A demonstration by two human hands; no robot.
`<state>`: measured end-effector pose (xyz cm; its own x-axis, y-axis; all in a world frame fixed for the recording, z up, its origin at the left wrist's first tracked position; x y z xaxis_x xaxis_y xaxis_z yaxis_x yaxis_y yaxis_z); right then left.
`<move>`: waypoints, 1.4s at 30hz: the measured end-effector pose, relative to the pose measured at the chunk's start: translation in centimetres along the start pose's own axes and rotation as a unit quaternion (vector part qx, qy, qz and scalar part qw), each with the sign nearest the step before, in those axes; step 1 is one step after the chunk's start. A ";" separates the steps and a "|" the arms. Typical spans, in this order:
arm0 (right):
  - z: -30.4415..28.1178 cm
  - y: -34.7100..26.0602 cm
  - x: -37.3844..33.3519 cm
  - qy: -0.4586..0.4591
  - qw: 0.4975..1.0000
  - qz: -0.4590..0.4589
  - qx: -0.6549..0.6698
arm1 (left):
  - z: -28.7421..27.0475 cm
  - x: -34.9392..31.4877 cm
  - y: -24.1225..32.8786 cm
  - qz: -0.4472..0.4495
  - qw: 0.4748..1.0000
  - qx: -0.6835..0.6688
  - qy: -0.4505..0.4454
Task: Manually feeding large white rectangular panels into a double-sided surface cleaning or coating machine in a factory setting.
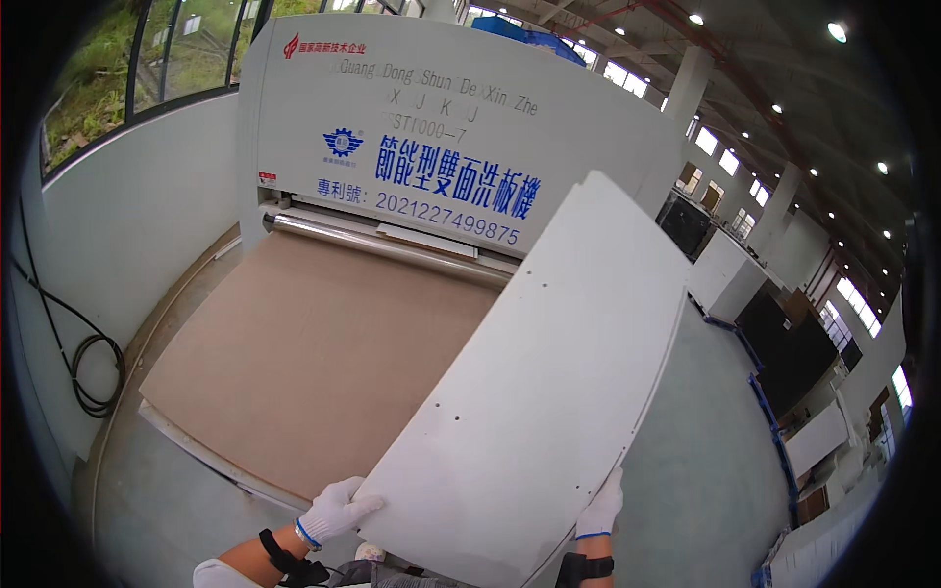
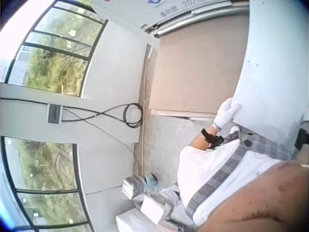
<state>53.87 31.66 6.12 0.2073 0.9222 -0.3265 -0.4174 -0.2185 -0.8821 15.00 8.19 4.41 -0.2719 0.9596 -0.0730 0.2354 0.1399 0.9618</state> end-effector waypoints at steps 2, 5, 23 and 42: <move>3.4 3.2 1.5 -0.067 0.997 0.029 -0.030 | -2.0 -1.0 -1.3 -0.018 0.999 -0.013 0.034; 8.0 6.7 2.3 -0.077 0.990 0.072 -0.094 | -4.6 -2.3 -3.6 -0.046 0.995 -0.031 0.089; 23.5 16.4 5.6 -0.093 0.849 0.044 -0.518 | -12.3 -1.9 -12.3 -0.057 0.958 -0.166 0.227; 11.9 11.6 2.3 -0.196 0.928 0.254 -0.190 | -15.1 5.4 -12.6 -0.057 0.888 -0.371 0.266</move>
<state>38.96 35.02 -0.81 -0.3003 0.6988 -0.6492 -0.0161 -0.6842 -0.7291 -3.57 7.92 -4.14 -0.7032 0.6705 -0.2367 -0.4487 -0.1602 0.8792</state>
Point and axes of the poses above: each hand's wrist, its own x-axis towards the middle knuckle, its own z-axis out of the palm, y = z × x, the point moved 7 cm from there along x, towards the middle knuckle, and after that the axes turned 13 degrees about z, right-handed, at the moved point
